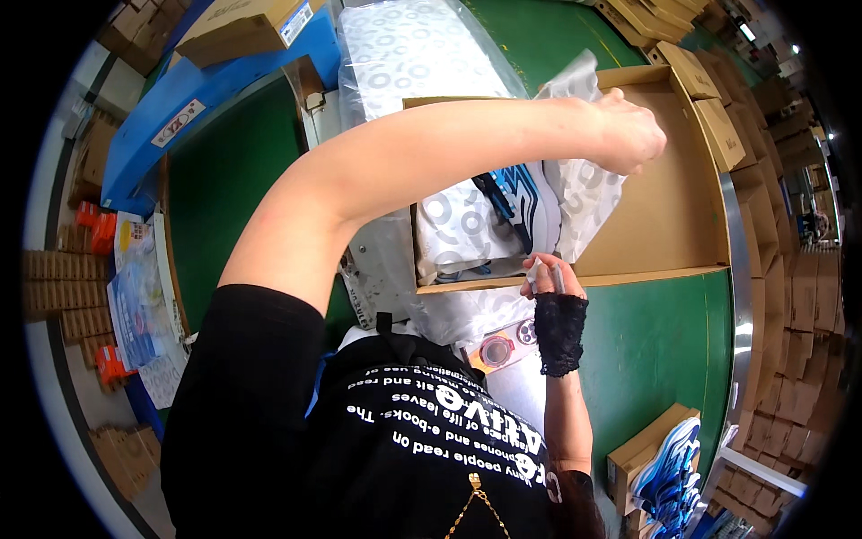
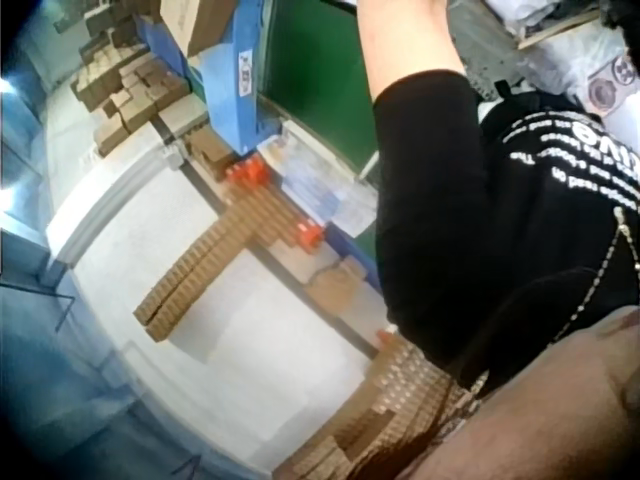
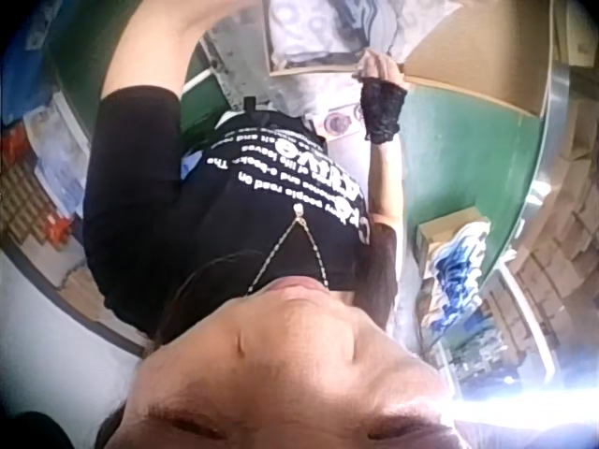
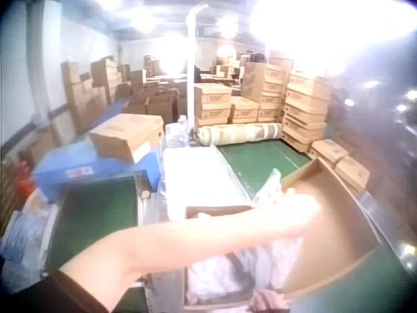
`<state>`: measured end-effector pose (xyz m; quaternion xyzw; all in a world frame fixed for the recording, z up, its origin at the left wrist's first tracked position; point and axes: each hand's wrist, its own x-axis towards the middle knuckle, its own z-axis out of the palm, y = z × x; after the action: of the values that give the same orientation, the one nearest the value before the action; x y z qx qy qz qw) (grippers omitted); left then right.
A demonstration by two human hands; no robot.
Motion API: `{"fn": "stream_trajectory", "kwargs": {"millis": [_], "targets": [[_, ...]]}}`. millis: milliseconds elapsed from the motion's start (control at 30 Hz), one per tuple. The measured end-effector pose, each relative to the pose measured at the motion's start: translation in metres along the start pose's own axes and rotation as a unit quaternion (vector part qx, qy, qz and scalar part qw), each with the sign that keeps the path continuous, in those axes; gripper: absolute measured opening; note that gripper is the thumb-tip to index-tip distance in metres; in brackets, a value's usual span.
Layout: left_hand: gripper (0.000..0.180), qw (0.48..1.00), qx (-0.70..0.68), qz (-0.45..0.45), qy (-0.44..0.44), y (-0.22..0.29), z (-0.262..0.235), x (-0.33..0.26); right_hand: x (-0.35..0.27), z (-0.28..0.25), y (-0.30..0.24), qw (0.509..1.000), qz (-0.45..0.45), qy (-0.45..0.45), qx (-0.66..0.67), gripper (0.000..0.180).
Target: The person packs shoes into boxes by placing a pair of blue and white sneakers onto tissue paper in a box, folding the paper over them, and closing the box before placing it on a stack.
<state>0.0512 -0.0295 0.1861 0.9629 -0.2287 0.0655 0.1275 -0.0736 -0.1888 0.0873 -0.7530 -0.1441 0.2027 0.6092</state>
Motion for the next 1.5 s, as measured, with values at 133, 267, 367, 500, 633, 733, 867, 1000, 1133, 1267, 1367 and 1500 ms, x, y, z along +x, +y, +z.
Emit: {"fn": "stream_trajectory", "kwargs": {"millis": [133,267,367,500,633,733,867,1000,1133,1267,1367,1500], "targets": [[0.023,0.935,-0.070,0.057,0.343,-0.010,0.016,-0.039,0.014,0.001,0.003,0.998,-0.047,0.010,-0.033,0.020],[0.042,0.816,-0.354,-0.248,0.384,0.007,0.044,-0.120,0.036,-0.012,0.019,0.982,-0.097,0.094,-0.131,0.024],[0.068,0.829,-0.328,-0.395,0.221,0.033,0.101,-0.182,0.045,-0.032,0.019,0.901,-0.246,0.255,-0.253,0.028],[0.077,0.810,-0.245,-0.468,0.253,0.033,0.139,-0.195,0.047,-0.040,-0.036,0.891,-0.071,0.421,-0.155,0.044],[0.079,0.770,-0.263,-0.478,0.331,0.038,0.145,-0.184,0.066,-0.049,-0.029,0.919,-0.030,0.217,-0.327,0.034],[0.082,0.645,-0.392,-0.512,0.411,0.029,0.159,-0.177,0.072,-0.036,0.029,0.921,-0.175,-0.040,-0.346,0.016],[0.090,0.608,-0.437,-0.580,0.319,0.026,0.155,-0.187,0.044,0.006,0.021,0.874,-0.216,-0.128,-0.416,0.016],[0.089,0.497,-0.548,-0.615,0.272,0.027,0.146,-0.186,0.052,-0.019,0.017,0.807,-0.229,0.089,-0.538,0.023],[0.087,0.597,-0.492,-0.578,0.260,0.022,0.166,-0.192,0.062,-0.015,0.025,0.757,-0.087,-0.031,-0.647,0.046],[0.090,0.581,-0.554,-0.539,0.256,0.024,0.158,-0.188,0.068,-0.006,0.043,0.813,-0.040,-0.083,-0.574,0.077],[0.095,0.612,-0.494,-0.572,0.235,0.023,0.165,-0.188,0.074,-0.005,0.059,0.805,-0.091,-0.018,-0.586,0.080],[0.083,0.606,-0.472,-0.589,0.251,0.015,0.173,-0.188,0.070,0.000,0.046,0.875,-0.118,0.013,-0.468,0.083]]}}
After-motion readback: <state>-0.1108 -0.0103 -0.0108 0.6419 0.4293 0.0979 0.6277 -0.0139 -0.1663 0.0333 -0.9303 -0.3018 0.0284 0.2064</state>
